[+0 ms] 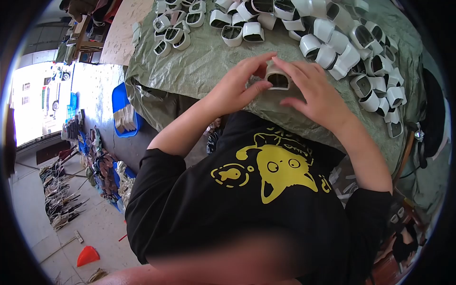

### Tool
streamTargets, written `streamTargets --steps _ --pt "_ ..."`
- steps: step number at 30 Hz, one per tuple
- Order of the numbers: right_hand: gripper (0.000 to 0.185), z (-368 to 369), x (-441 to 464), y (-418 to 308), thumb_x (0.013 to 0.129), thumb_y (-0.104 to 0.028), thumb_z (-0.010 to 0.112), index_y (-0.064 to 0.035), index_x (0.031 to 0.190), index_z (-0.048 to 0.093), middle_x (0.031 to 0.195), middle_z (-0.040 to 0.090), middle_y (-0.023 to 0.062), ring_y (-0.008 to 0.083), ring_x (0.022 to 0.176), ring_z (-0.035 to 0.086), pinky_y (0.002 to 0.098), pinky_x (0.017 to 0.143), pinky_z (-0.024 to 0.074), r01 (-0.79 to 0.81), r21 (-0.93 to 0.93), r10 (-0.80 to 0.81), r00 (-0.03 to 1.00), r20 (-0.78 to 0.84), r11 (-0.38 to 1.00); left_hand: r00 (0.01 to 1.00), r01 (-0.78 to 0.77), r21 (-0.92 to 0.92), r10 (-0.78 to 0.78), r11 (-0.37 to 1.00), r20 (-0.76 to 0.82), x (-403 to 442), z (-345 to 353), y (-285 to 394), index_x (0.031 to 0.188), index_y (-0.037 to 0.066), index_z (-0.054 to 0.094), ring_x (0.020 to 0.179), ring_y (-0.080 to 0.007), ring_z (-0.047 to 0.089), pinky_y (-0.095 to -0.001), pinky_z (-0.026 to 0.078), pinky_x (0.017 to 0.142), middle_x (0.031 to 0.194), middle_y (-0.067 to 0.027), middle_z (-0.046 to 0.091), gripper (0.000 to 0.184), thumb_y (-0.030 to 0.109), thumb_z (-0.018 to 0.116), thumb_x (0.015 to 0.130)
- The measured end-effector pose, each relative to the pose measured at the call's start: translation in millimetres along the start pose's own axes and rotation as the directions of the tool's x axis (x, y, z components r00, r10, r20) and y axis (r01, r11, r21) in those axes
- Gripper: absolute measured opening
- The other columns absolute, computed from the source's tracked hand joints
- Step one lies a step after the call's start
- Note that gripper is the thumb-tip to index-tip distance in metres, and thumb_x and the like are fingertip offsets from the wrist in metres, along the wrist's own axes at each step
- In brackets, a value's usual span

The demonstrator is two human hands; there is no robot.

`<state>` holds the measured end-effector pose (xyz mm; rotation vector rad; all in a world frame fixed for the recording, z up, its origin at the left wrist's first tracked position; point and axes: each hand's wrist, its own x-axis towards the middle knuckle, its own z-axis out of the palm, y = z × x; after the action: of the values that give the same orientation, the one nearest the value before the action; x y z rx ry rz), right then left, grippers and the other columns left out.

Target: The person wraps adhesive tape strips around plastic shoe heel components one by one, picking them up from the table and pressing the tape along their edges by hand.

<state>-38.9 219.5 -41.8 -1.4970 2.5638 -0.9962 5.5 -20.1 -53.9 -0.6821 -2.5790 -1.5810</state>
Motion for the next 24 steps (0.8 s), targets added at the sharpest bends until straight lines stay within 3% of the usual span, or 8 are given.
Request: streamTargets --steps 4,8,11,17,21,24 --pt "0.076 -14.2 1.4 -17.2 0.077 -0.003 0.077 -0.0084 0.147 0.047 0.125 0.057 0.0138 0.0321 0.114 0.054 0.0392 0.097 0.0449 -0.084 0.079 0.088 0.995 -0.050 0.993 0.998 -0.059 -0.147 0.061 0.987 0.005 4.1 -7.4 18.4 0.145 0.005 0.047 0.091 -0.0220 0.058 -0.0348 0.049 0.084 0.107 -0.0113 0.059 0.065 0.008 0.073 0.085" --pt "0.071 -22.7 5.9 -30.4 0.079 0.001 0.074 -0.0088 0.145 0.050 0.120 0.060 0.0135 0.0298 0.103 0.060 0.0347 0.089 0.0494 -0.120 0.179 0.143 0.983 -0.119 0.976 0.982 -0.174 -0.034 0.170 0.984 -0.081 5.3 -4.3 26.1 0.143 0.004 0.050 0.087 -0.0209 0.058 -0.0328 0.049 0.081 0.107 -0.0108 0.059 0.064 0.004 0.073 0.084" --pt "0.070 -26.7 9.3 -40.7 0.079 0.002 0.074 -0.0080 0.145 0.051 0.115 0.061 0.0121 0.0255 0.093 0.061 0.0320 0.083 0.0503 -0.127 0.248 0.166 0.976 -0.144 0.960 0.977 -0.159 -0.008 0.156 0.987 -0.147 3.4 4.4 30.0 0.142 0.003 0.052 0.084 -0.0203 0.058 -0.0315 0.049 0.079 0.105 -0.0108 0.059 0.063 0.003 0.074 0.082" --pt "0.066 -18.4 11.8 -42.2 0.080 0.003 0.073 -0.0089 0.142 0.055 0.113 0.062 0.0096 0.0196 0.088 0.058 0.0290 0.080 0.0491 -0.210 0.349 0.282 0.944 -0.170 0.913 0.957 -0.156 0.019 0.156 0.988 -0.245 5.0 13.4 23.6 0.140 0.004 0.055 0.080 -0.0174 0.057 -0.0284 0.048 0.075 0.101 -0.0090 0.058 0.059 0.001 0.073 0.083" --pt "0.062 -21.1 12.9 -42.4 0.081 0.004 0.073 -0.0095 0.140 0.057 0.112 0.062 0.0079 0.0170 0.085 0.055 0.0274 0.078 0.0481 -0.256 0.373 0.322 0.939 -0.124 0.892 0.978 -0.068 -0.111 0.044 0.992 -0.203 2.7 10.9 23.2 0.138 0.005 0.058 0.081 -0.0148 0.056 -0.0268 0.047 0.074 0.098 -0.0067 0.059 0.055 0.000 0.072 0.085" --pt "0.061 -23.2 12.5 -45.7 0.081 0.005 0.072 -0.0100 0.139 0.058 0.111 0.061 0.0067 0.0160 0.084 0.054 0.0263 0.078 0.0472 -0.281 0.324 0.327 0.940 -0.097 0.903 0.971 -0.047 -0.206 -0.003 0.977 -0.237 0.5 13.0 26.8 0.135 0.006 0.060 0.079 -0.0208 0.058 -0.0320 0.048 0.074 0.094 -0.0091 0.059 0.050 0.003 0.071 0.086"
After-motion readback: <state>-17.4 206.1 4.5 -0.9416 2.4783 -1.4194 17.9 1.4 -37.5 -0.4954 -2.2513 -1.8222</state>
